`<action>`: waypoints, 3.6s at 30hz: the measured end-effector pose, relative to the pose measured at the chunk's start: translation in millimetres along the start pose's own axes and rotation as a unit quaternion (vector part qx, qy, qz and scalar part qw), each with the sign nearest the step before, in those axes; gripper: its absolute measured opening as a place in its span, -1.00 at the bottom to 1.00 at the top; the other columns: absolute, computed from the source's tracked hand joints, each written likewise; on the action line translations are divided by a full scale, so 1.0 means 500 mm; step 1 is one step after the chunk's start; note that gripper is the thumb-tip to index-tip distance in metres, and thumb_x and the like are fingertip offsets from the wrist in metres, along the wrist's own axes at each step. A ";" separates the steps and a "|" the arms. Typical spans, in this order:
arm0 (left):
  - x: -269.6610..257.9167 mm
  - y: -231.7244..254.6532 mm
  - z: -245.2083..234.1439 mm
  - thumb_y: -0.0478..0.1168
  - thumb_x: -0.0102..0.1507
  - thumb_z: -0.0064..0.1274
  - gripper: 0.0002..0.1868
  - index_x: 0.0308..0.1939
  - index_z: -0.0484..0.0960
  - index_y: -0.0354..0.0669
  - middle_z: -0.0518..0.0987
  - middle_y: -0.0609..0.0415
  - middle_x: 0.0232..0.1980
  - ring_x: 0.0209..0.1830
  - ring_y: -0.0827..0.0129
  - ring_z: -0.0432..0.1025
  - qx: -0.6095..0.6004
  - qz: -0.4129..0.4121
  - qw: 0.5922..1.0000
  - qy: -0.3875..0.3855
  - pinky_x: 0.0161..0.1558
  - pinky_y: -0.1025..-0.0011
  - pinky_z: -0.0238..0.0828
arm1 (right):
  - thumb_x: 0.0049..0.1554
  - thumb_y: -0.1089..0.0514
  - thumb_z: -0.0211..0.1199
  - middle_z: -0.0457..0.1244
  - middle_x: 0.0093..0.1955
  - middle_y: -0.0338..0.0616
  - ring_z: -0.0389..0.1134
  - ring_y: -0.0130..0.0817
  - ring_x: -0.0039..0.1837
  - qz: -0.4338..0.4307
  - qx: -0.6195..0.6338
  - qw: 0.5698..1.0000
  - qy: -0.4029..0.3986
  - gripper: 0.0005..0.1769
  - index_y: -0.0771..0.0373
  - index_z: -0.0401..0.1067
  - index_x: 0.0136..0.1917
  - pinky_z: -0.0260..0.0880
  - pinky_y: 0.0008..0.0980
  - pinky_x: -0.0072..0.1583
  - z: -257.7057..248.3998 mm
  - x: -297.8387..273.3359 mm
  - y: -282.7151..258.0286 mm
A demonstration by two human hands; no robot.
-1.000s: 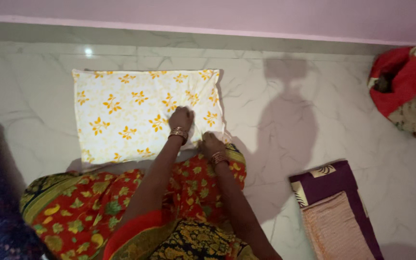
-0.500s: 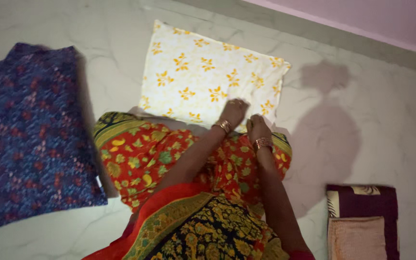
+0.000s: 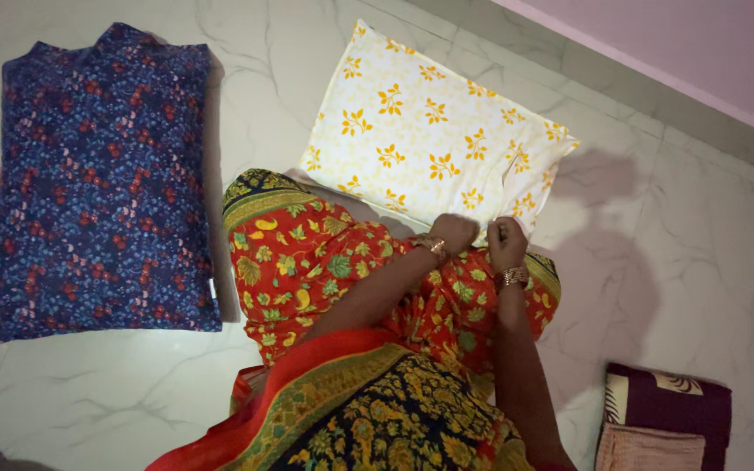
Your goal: The person inserts a white pillow into a yellow floral pillowcase, then smooths and adjusts the case. The person then repeats the process with a blue floral pillowcase, inserting the pillow and smoothing the case.
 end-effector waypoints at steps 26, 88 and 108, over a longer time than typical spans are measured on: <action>0.094 0.039 0.024 -0.10 0.27 -0.03 -0.75 -0.26 0.72 -0.08 0.71 -0.05 -0.17 -0.15 0.11 0.62 -0.070 -0.127 0.989 -0.010 -0.16 0.14 0.57 | 0.21 0.18 0.29 0.33 -0.25 -0.10 0.39 -0.39 -0.23 0.028 -0.078 0.995 0.056 -0.89 0.25 0.43 -0.10 0.40 -0.37 -0.14 -0.002 0.008 -0.032; 0.048 0.007 0.085 -0.18 0.22 0.00 -0.39 0.39 0.35 -0.09 0.59 -0.18 0.17 0.02 -0.02 0.54 -0.114 0.037 0.993 -0.004 0.00 0.06 0.47 | 0.30 0.09 0.29 0.42 -0.07 -0.10 0.40 -0.33 -0.03 0.060 0.019 0.990 0.123 -0.73 0.34 0.55 0.12 0.41 -0.35 0.04 0.025 0.142 0.090; 0.052 -0.009 0.057 -0.07 0.35 -0.09 -0.39 0.48 0.27 -0.09 0.52 -0.16 0.30 0.18 0.02 0.49 -0.098 0.043 0.989 -0.103 0.11 0.10 0.45 | 0.20 -0.01 0.44 0.33 -0.28 -0.24 0.27 -0.45 -0.22 0.177 0.002 0.984 -0.028 -0.69 0.32 0.62 -0.01 0.34 -0.40 -0.16 0.010 0.437 0.093</action>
Point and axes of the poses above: each hand's wrist, its own x-axis towards the middle knuckle, its own z-axis out of the palm, y = z × x, the point moved 1 cm from there along x, towards the middle knuckle
